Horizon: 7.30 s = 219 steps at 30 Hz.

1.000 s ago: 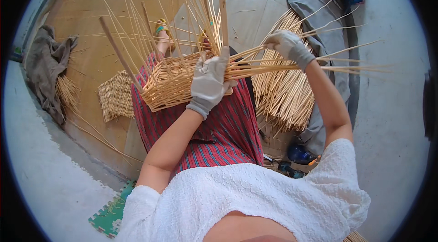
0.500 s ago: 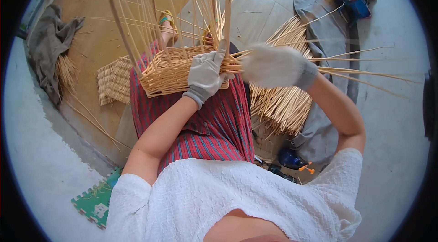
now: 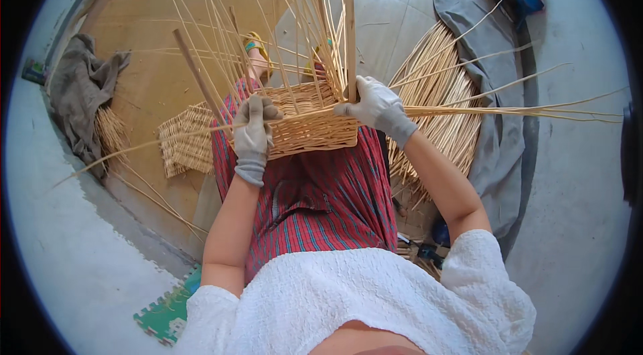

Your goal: The person sits on the floor and weaves a basket using thin bamboo strips. They interlace the strips through a vertical frame, periodically rotating the basket and using a metal ruler to measure dimensions.

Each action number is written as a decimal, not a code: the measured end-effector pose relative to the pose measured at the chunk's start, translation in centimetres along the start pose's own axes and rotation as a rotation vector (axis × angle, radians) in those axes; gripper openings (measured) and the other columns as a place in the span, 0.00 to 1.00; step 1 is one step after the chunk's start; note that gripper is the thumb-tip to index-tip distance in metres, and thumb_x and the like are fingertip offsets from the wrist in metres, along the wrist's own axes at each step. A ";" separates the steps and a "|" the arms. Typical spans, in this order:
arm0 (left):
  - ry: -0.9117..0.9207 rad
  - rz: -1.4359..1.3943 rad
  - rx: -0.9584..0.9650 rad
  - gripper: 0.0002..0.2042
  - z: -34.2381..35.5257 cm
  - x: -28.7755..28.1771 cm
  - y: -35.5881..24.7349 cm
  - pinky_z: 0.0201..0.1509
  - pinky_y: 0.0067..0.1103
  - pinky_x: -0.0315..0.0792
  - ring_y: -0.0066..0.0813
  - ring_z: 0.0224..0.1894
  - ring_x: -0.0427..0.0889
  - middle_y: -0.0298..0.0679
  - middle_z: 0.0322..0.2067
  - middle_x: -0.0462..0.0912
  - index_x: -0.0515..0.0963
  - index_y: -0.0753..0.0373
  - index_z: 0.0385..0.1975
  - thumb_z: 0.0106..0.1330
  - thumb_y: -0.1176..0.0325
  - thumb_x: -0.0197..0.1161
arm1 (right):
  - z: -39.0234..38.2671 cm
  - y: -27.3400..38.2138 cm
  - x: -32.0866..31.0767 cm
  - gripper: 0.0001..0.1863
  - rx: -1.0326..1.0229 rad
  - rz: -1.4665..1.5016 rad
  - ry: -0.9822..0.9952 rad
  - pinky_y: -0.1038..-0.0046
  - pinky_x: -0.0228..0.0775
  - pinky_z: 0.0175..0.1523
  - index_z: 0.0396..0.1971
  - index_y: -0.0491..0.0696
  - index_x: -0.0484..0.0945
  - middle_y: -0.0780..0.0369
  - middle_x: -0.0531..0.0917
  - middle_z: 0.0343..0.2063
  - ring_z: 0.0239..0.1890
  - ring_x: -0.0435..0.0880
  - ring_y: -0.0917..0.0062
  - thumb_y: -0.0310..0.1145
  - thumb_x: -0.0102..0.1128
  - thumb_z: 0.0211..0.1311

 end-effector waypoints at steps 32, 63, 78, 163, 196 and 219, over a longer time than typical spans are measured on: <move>0.204 0.534 0.573 0.20 -7.5 -2.1 -13.0 0.66 0.36 0.73 0.42 0.58 0.79 0.47 0.54 0.80 0.72 0.66 0.62 0.72 0.71 0.62 | -11.5 10.8 -23.8 0.26 -0.359 0.188 -0.939 0.59 0.71 0.32 0.21 0.45 0.81 0.52 0.77 0.17 0.23 0.81 0.60 0.55 0.59 0.65; 0.343 1.566 1.112 0.27 -13.3 3.8 -9.3 0.51 0.37 0.68 0.40 0.46 0.79 0.38 0.43 0.80 0.81 0.51 0.58 0.54 0.59 0.73 | -15.7 3.3 3.2 0.32 -0.036 0.603 -0.338 0.62 0.78 0.54 0.57 0.47 0.79 0.47 0.83 0.48 0.49 0.86 0.58 0.46 0.76 0.55; 0.179 1.734 0.641 0.30 -9.3 -4.1 -8.6 0.47 0.35 0.81 0.45 0.51 0.83 0.42 0.59 0.75 0.71 0.56 0.63 0.62 0.53 0.69 | -8.6 3.6 2.7 0.48 -0.290 0.142 -0.620 0.57 0.69 0.64 0.55 0.53 0.80 0.52 0.77 0.55 0.60 0.75 0.54 0.56 0.86 0.28; -0.064 0.665 0.412 0.25 7.1 -1.6 -4.2 0.50 0.26 0.79 0.33 0.42 0.85 0.45 0.40 0.87 0.73 0.72 0.62 0.81 0.54 0.52 | -2.4 8.3 13.6 0.20 -0.113 1.007 -0.166 0.70 0.77 0.49 0.56 0.41 0.75 0.52 0.85 0.48 0.45 0.86 0.70 0.37 0.60 0.72; 0.334 1.134 0.668 0.51 -5.4 9.4 1.8 0.80 0.41 0.50 0.47 0.69 0.70 0.44 0.67 0.73 0.58 0.56 0.76 0.51 0.56 0.79 | 1.6 -5.1 10.4 0.57 -0.066 1.713 -0.149 0.69 0.71 0.62 0.64 0.36 0.70 0.52 0.81 0.52 0.53 0.81 0.67 0.80 0.31 0.64; 0.287 1.039 0.452 0.36 -1.0 10.3 2.3 0.39 0.30 0.79 0.33 0.32 0.86 0.41 0.34 0.88 0.51 0.47 0.79 0.71 0.74 0.53 | -0.8 -5.2 7.7 0.17 -0.170 1.627 -0.431 0.77 0.75 0.46 0.52 0.43 0.80 0.66 0.85 0.37 0.36 0.82 0.81 0.41 0.57 0.78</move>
Point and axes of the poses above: each hand's wrist, its own z-axis towards the middle knuckle, its own x-axis out of the palm, y = z × x, the point moved 6 cm from there along z, towards the middle knuckle
